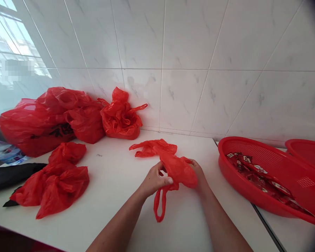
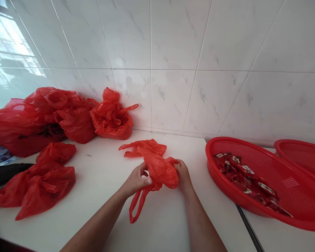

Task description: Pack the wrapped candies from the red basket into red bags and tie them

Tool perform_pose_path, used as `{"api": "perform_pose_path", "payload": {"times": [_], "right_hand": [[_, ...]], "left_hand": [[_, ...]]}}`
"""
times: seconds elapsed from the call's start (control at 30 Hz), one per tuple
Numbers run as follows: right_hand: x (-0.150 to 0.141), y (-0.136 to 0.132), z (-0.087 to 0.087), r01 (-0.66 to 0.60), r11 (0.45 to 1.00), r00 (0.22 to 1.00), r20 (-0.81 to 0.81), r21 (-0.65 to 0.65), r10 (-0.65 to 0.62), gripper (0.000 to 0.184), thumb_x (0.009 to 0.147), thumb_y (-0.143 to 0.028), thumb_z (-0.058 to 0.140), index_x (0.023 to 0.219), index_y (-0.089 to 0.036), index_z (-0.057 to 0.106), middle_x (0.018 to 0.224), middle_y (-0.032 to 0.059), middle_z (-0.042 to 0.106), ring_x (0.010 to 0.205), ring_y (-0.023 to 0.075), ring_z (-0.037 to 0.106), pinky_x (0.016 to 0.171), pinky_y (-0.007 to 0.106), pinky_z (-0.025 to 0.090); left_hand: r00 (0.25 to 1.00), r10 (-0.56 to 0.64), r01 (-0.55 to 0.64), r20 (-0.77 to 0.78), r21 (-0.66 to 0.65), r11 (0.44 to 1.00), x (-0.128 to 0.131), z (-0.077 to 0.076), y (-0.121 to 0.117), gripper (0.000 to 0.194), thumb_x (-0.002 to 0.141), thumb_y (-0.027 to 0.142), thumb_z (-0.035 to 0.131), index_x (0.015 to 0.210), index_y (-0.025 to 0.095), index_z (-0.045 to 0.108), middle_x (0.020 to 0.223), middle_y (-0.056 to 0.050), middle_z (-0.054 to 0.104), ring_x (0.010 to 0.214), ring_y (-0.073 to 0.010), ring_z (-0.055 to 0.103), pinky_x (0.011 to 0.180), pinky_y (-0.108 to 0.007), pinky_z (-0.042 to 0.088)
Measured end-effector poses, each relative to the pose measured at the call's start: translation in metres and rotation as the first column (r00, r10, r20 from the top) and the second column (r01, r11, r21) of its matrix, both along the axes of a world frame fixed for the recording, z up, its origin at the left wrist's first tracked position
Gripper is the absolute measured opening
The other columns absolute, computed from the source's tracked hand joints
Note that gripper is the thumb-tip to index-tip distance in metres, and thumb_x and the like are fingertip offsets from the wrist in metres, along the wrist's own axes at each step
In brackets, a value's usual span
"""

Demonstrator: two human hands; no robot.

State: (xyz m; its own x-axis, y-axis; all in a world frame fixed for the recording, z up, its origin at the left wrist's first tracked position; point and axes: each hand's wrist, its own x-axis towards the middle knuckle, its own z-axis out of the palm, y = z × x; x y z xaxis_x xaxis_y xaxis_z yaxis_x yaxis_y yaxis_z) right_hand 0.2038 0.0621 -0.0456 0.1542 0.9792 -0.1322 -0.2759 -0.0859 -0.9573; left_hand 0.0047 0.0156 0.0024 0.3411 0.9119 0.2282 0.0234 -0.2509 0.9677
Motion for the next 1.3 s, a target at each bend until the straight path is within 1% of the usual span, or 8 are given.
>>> {"api": "perform_pose_path", "payload": {"times": [0.13,0.4,0.6,0.73,0.87,0.93,1.1,1.3], "right_hand": [[-0.003,0.002,-0.007,0.006,1.0,0.997,0.082,-0.014,-0.005,0.026,0.066,-0.026,0.061,0.09,-0.019,0.057,0.062,-0.0003,0.063,0.049,0.0159,0.054,0.044,0.027,0.042],[-0.014,-0.005,-0.007,0.154,0.984,0.955,0.241,0.083,-0.17,0.039,0.075,-0.046,0.056,0.107,-0.025,0.051,0.081,-0.002,0.061,0.061,0.0136,0.055,0.051,0.025,0.042],[-0.022,-0.022,0.002,0.288,0.926,0.86,0.358,0.245,-0.363,0.024,0.081,-0.046,0.051,0.076,-0.023,0.049,0.066,-0.0043,0.048,0.058,0.0118,0.04,0.056,0.025,0.033],[-0.043,-0.041,0.012,-0.072,0.911,0.865,0.481,0.405,-0.146,0.03,0.087,-0.042,0.043,0.065,-0.021,0.046,0.059,-0.0041,0.04,0.055,0.0115,0.035,0.054,0.025,0.03],[-0.071,-0.053,0.011,-0.44,0.874,0.751,0.618,0.207,0.232,0.016,0.071,-0.034,0.063,0.074,-0.021,0.053,0.068,-0.0032,0.055,0.058,0.012,0.045,0.054,0.024,0.035],[-0.078,-0.053,0.011,-0.437,0.894,0.748,0.594,0.104,0.296,0.014,0.068,-0.029,0.065,0.074,-0.021,0.056,0.07,-0.0022,0.058,0.061,0.0133,0.05,0.056,0.024,0.038],[-0.059,-0.038,0.013,-0.4,0.917,0.887,0.252,-0.001,0.387,0.014,0.065,-0.027,0.066,0.063,-0.018,0.055,0.061,-0.0028,0.058,0.056,0.0125,0.051,0.052,0.024,0.04],[-0.016,-0.009,-0.004,-0.052,0.997,0.996,0.065,-0.06,0.056,0.015,0.061,-0.025,0.068,0.068,-0.019,0.056,0.055,-0.0037,0.059,0.048,0.0118,0.05,0.043,0.021,0.037]], "left_hand": [[0.999,-0.002,0.0,-0.038,-0.075,0.997,0.014,-0.006,-0.011,0.034,0.065,0.036,0.071,0.093,0.018,0.064,0.091,-0.005,0.065,0.078,-0.0203,0.059,0.069,-0.029,0.045],[0.929,0.317,-0.26,0.191,-0.273,0.926,0.007,-0.022,0.003,0.022,0.073,0.033,0.066,0.085,0.015,0.065,0.084,-0.007,0.067,0.078,-0.021,0.061,0.068,-0.03,0.048],[0.862,0.407,-0.305,0.302,-0.331,0.893,-0.005,-0.019,0.007,0.027,0.073,0.04,0.067,0.083,0.016,0.062,0.076,-0.003,0.065,0.066,-0.0164,0.06,0.062,-0.028,0.048],[0.815,0.503,-0.391,0.288,-0.366,0.844,-0.007,-0.021,0.006,0.032,0.074,0.047,0.063,0.086,0.017,0.06,0.07,-0.001,0.062,0.059,-0.0152,0.058,0.055,-0.027,0.046],[0.813,0.523,-0.432,0.255,-0.337,0.836,-0.005,-0.027,0.006,0.034,0.076,0.05,0.059,0.082,0.016,0.059,0.065,-0.001,0.06,0.058,-0.0145,0.057,0.056,-0.027,0.047],[0.826,0.501,-0.409,0.258,-0.337,0.848,-0.004,-0.029,0.007,0.035,0.077,0.05,0.059,0.082,0.016,0.059,0.068,-0.001,0.061,0.061,-0.015,0.058,0.059,-0.027,0.047],[0.79,0.461,-0.32,0.405,-0.369,0.873,-0.008,-0.031,0.011,0.037,0.077,0.052,0.058,0.091,0.017,0.059,0.085,-0.005,0.065,0.075,-0.0173,0.06,0.069,-0.029,0.048],[0.816,0.305,-0.131,0.491,-0.357,0.925,-0.017,-0.023,0.015,0.027,0.072,0.038,0.066,0.086,0.017,0.058,0.088,-0.005,0.064,0.075,-0.0164,0.06,0.063,-0.025,0.046]]}}
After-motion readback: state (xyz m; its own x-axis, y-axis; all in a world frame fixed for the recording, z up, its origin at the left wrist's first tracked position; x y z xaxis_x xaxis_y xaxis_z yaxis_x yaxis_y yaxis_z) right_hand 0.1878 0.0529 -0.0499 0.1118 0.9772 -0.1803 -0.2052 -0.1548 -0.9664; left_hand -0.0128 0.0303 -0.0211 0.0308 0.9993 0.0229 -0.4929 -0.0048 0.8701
